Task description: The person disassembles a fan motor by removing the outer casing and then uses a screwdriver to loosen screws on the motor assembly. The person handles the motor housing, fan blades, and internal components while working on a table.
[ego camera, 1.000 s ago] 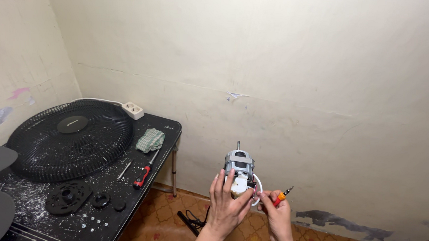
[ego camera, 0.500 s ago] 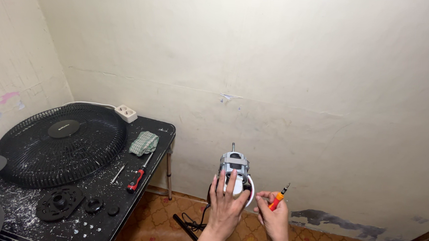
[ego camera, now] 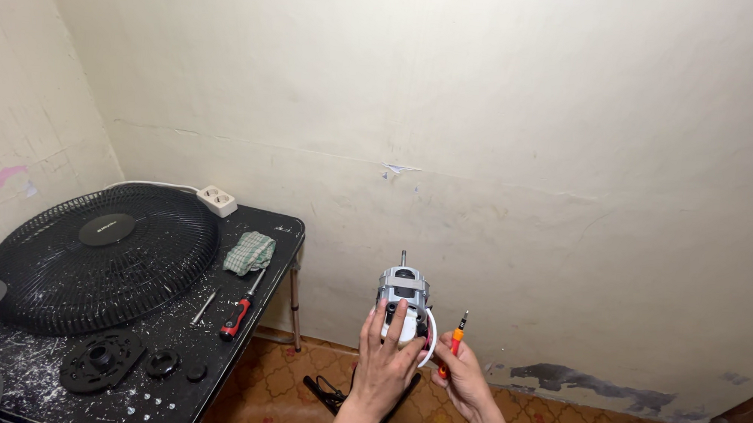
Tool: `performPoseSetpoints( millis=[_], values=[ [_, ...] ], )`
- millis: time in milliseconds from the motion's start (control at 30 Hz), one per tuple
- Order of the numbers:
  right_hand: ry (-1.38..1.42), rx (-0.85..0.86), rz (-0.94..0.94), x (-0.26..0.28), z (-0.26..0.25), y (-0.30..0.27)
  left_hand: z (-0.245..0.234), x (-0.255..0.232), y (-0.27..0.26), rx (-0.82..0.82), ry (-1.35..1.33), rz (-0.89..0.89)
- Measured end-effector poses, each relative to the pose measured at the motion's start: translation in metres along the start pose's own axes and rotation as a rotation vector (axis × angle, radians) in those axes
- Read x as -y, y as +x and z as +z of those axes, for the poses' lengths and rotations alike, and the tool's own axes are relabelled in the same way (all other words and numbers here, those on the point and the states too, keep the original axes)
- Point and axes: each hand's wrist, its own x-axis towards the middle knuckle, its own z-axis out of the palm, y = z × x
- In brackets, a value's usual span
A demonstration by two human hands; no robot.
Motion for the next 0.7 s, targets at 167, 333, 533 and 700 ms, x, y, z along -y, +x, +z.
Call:
performPoseSetpoints(
  millis=[167, 333, 533, 700],
  values=[
    [0.19, 0.058, -0.033, -0.004, -0.008, 0.007, -0.001, 0.0, -0.001, 0.019, -0.043, -0.027],
    [0.29, -0.054, -0.062, 0.011, -0.023, 0.031, 0.006, 0.009, -0.012, 0.014, -0.069, 0.028],
    [0.359, 0.09, -0.09, 0.006, -0.036, 0.08, 0.017, 0.017, -0.027, -0.132, -0.183, 0.054],
    [0.316, 0.154, -0.005, -0.023, -0.038, 0.103, 0.007, 0.03, -0.016, -0.114, -0.351, -0.191]
  ],
)
